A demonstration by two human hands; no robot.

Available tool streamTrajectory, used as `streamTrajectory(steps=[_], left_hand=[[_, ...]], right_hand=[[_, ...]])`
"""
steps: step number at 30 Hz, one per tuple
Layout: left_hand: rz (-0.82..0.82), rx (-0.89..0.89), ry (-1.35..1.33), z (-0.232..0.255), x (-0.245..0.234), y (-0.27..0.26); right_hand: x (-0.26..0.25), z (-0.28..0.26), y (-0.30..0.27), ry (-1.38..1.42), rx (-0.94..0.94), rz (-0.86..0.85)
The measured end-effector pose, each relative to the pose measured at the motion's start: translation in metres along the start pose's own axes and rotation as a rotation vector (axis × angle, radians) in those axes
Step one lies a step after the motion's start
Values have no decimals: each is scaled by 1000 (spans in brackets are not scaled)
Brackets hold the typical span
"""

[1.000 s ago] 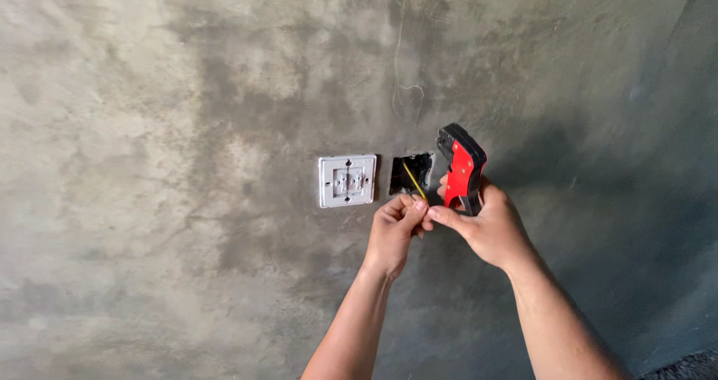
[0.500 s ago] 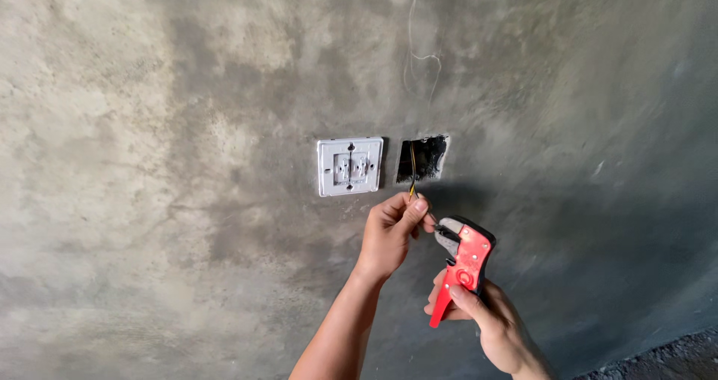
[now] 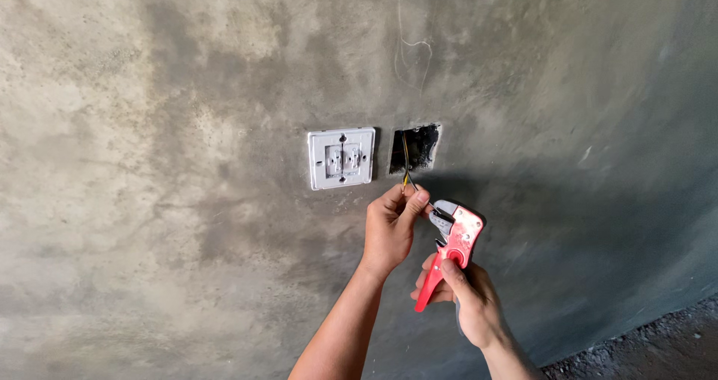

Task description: The person installs a white electrical switch plate into a wall cavity. They use a screwdriver to adjust the internal box, a wire stripper to cut and strip yellow wires, and pliers to manipulate the wiring. The person then fits the switch plate into the wall and prepares the internal switch mechanism.

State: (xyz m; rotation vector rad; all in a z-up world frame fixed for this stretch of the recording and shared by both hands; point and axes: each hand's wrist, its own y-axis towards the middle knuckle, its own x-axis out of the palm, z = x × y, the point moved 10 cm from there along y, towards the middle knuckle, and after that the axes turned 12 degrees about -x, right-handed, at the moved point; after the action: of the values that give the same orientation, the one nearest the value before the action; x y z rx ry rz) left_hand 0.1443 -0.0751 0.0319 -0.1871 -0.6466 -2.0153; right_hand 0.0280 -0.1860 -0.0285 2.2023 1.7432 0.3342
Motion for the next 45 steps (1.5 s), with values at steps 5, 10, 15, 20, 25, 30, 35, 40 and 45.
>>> streamTrajectory(steps=[5, 10, 15, 20, 25, 30, 35, 40, 45], left_hand=[[59, 8, 71, 6, -2, -2], [62, 12, 65, 8, -3, -3], [48, -3, 43, 4, -2, -1], [49, -9, 34, 2, -2, 0], [66, -31, 34, 0, -3, -1], [83, -39, 13, -5, -6, -1], [93, 52, 59, -6, -3, -2], [80, -55, 20, -10, -5, 1], [51, -23, 16, -5, -2, -1]], right_hand=[[0, 3, 4, -4, -33, -14], [2, 8, 6, 22, -26, -22], [6, 3, 5, 78, -41, -26], [7, 2, 5, 85, -39, -18], [4, 4, 6, 41, -44, 22], [-9, 29, 7, 94, -65, 57], [-36, 85, 5, 144, -158, 192], [-11, 42, 5, 302, -207, -107], [-6, 15, -1, 321, -173, -99]])
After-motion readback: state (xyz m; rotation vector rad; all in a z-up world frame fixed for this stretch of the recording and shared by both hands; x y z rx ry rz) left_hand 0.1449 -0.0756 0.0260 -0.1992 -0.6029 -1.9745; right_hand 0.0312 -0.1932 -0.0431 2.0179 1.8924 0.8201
